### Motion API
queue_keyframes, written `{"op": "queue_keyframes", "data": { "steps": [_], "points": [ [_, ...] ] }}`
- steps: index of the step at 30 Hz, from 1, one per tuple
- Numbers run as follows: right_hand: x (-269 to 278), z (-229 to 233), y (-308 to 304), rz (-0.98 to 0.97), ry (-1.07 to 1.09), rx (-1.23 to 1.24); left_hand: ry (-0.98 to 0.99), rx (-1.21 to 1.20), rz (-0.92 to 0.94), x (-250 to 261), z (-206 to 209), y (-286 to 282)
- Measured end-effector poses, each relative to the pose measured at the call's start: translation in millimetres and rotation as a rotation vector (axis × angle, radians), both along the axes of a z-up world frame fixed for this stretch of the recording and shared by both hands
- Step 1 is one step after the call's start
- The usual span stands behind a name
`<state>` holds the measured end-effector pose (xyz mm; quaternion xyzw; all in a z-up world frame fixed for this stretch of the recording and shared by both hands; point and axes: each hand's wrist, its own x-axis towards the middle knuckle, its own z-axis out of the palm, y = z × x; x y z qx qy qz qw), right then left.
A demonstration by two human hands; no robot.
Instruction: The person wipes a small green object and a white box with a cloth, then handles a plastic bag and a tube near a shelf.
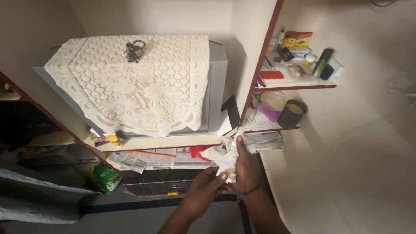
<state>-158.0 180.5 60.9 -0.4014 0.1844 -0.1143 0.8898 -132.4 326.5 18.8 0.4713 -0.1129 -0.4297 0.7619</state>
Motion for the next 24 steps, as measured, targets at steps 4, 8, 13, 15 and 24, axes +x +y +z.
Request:
{"op": "queue_keyframes", "data": {
  "steps": [4, 8, 13, 15, 24],
  "points": [
    [3.2, -22.8, 5.2, -0.056, 0.010, -0.098, -0.117, 0.018, 0.057, 7.8, -2.0, 6.5],
    [12.3, -58.7, 16.9, -0.083, -0.127, -0.234, -0.606, 0.293, 0.305, 3.7, 10.7, 9.5],
    [18.5, -85.5, 19.4, -0.015, -0.159, -0.069, -0.650, 0.308, 0.289, 14.6, 28.5, 25.7],
    [16.0, -100.3, 15.1, -0.059, -0.460, -0.610, -0.294, 0.004, 0.174, 20.1, 19.4, 30.8],
    [15.3, -124.8, 29.9, -0.169, -0.457, -1.164, -0.139, 0.072, 0.263, 12.2, 2.8, 35.2]
  ]
}}
